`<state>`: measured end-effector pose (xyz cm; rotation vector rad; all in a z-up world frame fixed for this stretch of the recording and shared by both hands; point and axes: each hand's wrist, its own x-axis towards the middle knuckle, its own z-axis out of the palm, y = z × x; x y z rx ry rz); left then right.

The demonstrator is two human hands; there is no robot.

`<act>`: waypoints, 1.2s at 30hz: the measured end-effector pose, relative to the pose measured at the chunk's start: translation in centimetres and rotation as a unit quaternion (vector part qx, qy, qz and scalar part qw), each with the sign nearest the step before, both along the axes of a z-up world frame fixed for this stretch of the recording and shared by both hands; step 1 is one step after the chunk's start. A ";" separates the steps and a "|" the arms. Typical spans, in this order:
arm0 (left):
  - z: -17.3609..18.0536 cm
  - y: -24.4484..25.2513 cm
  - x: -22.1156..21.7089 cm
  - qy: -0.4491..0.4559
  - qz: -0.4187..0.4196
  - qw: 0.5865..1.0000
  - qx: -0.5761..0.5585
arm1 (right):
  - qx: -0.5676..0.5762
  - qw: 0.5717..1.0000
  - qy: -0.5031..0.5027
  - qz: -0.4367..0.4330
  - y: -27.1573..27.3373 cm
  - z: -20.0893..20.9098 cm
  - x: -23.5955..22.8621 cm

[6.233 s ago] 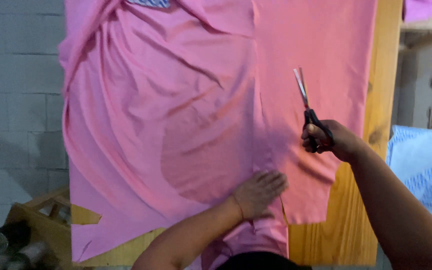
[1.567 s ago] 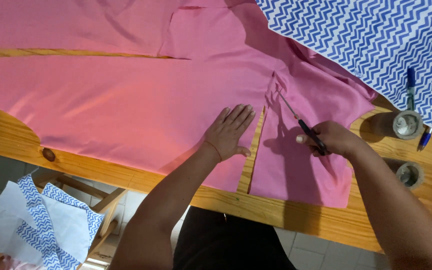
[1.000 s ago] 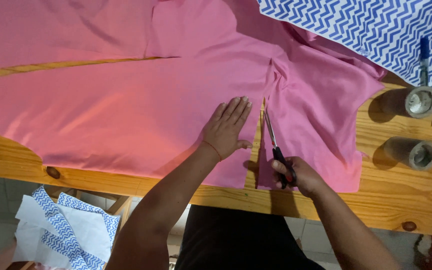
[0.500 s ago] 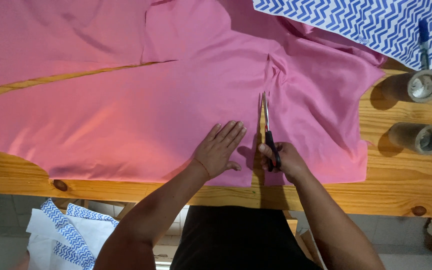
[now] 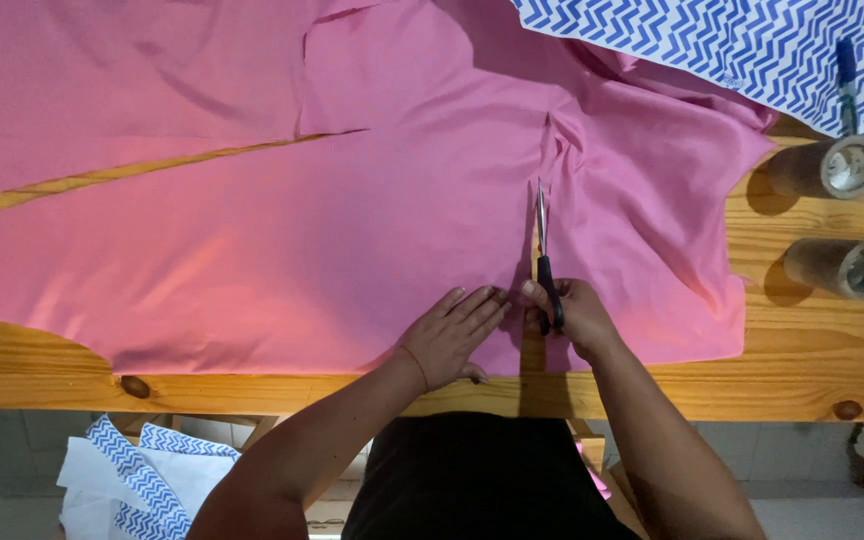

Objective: The person cuts a large piece of pink fabric on a wooden table using scissors. They hold the fabric steady with one hand while cutting along a straight line with the other, then lift and move the cut piece aside.

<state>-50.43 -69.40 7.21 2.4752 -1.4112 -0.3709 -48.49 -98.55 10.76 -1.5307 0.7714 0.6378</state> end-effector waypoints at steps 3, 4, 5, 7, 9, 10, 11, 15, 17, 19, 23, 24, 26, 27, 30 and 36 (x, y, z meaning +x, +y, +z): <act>-1.6 -0.2 -0.8 0.018 -0.010 0.999 -0.033 | -0.013 1.000 -0.004 -0.016 0.8 -0.4 0.8; -1.4 0.0 -1.0 0.018 -0.010 0.999 -0.032 | -0.013 1.000 -0.005 -0.017 0.7 -1.3 1.0; -1.2 0.2 -1.2 0.015 -0.016 0.999 -0.038 | -0.017 1.000 -0.011 -0.015 0.7 -2.3 1.3; -1.2 0.5 -1.9 0.012 -0.025 0.999 -0.045 | -0.023 0.999 -0.017 -0.015 0.8 -2.6 1.9; -1.7 0.8 -2.8 0.049 -0.035 0.995 -0.079 | -0.032 0.999 -0.012 -0.016 1.1 -1.4 2.7; -1.3 0.9 -2.9 0.049 -0.035 0.995 -0.080 | -0.032 0.999 -0.013 -0.016 1.4 -0.9 3.0; -1.0 1.0 -3.0 0.022 -0.043 0.996 -0.070 | -0.035 0.999 -0.015 -0.020 1.7 -0.4 3.4; -1.5 1.1 -3.5 -0.029 -0.052 0.997 -0.041 | -0.030 0.999 -0.024 -0.035 2.6 1.7 4.0; -1.2 1.2 -3.3 -0.021 -0.053 0.997 -0.049 | -0.032 0.999 -0.025 -0.036 2.4 0.8 3.7; -1.0 1.4 -3.2 -0.012 -0.055 0.997 -0.056 | -0.031 0.999 -0.023 -0.038 2.4 0.2 3.5; -0.8 1.2 -3.1 -0.023 -0.058 0.997 -0.041 | -0.021 0.999 -0.033 -0.029 2.2 0.5 3.8; -0.6 1.2 -3.2 -0.041 -0.059 0.997 -0.023 | -0.011 0.999 -0.035 -0.030 2.2 0.9 3.9; -0.8 1.3 -3.1 -0.043 -0.062 0.997 -0.022 | -0.018 0.999 -0.022 -0.037 2.2 0.5 4.5; -0.9 1.3 -3.1 -0.046 -0.064 0.997 -0.020 | -0.025 0.999 -0.009 -0.044 2.2 0.4 4.8; -1.0 1.2 -3.2 -0.038 -0.066 0.997 -0.018 | -0.033 0.999 -0.014 -0.027 2.5 0.8 6.2; -0.5 1.2 -3.0 -0.048 -0.066 0.997 -0.013 | -0.038 0.998 -0.025 -0.034 2.4 1.6 6.8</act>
